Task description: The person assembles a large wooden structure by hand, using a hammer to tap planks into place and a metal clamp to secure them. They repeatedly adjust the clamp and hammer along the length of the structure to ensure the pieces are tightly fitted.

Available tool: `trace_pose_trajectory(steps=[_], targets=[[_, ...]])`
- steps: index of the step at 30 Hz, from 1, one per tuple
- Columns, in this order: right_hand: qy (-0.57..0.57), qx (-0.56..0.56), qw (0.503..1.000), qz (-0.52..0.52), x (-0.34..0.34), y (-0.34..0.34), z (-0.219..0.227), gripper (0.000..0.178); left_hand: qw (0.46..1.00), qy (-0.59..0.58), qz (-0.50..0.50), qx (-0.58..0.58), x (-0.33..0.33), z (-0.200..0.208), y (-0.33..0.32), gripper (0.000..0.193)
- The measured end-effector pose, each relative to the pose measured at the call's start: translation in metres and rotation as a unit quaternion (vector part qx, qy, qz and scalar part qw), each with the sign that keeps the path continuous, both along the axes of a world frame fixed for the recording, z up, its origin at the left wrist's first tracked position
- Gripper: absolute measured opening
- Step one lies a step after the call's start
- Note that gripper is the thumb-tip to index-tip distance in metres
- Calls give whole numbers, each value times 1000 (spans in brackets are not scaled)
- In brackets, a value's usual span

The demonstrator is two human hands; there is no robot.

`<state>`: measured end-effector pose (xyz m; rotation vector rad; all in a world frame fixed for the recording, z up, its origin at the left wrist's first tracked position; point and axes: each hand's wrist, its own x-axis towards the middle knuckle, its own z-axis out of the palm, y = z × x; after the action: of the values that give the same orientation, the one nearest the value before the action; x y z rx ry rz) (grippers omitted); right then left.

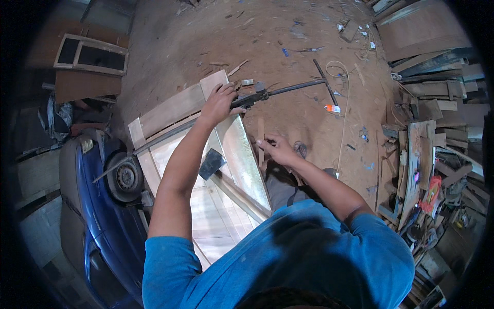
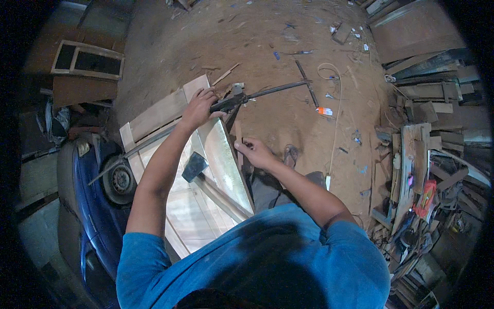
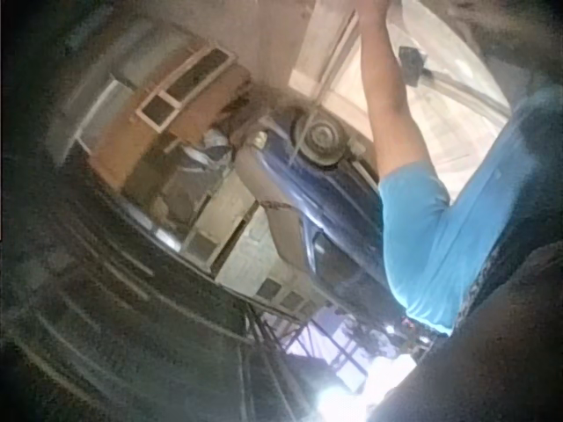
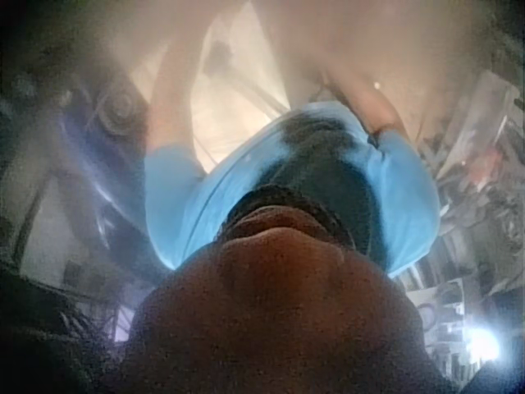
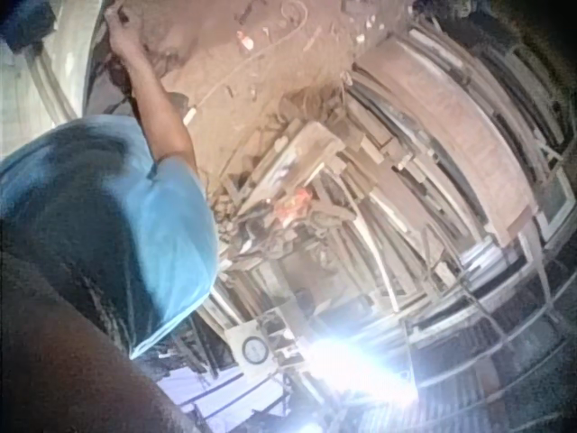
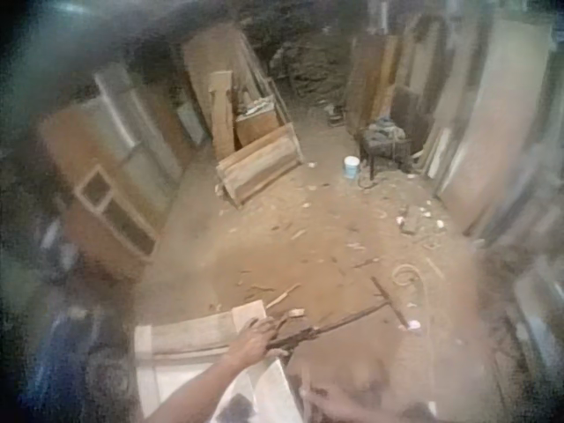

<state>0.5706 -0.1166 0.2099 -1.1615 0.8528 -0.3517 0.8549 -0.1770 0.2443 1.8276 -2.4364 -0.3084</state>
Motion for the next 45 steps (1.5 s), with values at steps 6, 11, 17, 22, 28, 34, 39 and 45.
trace_pose_trajectory(steps=[6,11,17,22,28,34,39,45], targets=[[116,-43,992,14,30,-7,-23,45,1000,4,-2,14,0,1,-2,67],[-16,17,991,-131,74,1,-66,51,1000,1,9,28,-3,2,-2,72],[51,-93,975,-196,99,5,-91,48,1000,4,-3,11,-4,3,-4,69],[-15,42,960,-277,111,-12,-69,34,1000,7,0,13,-1,-1,-2,71],[-124,110,916,-366,123,-28,-91,31,1000,2,-14,18,-9,0,-14,73],[-122,240,920,-284,100,-25,-51,36,999,-6,5,33,2,-1,-1,72],[-131,184,927,-301,100,-15,-65,29,999,1,3,36,-2,4,-6,70],[-130,172,929,-300,110,-20,-62,24,999,4,7,35,5,-2,2,71]])
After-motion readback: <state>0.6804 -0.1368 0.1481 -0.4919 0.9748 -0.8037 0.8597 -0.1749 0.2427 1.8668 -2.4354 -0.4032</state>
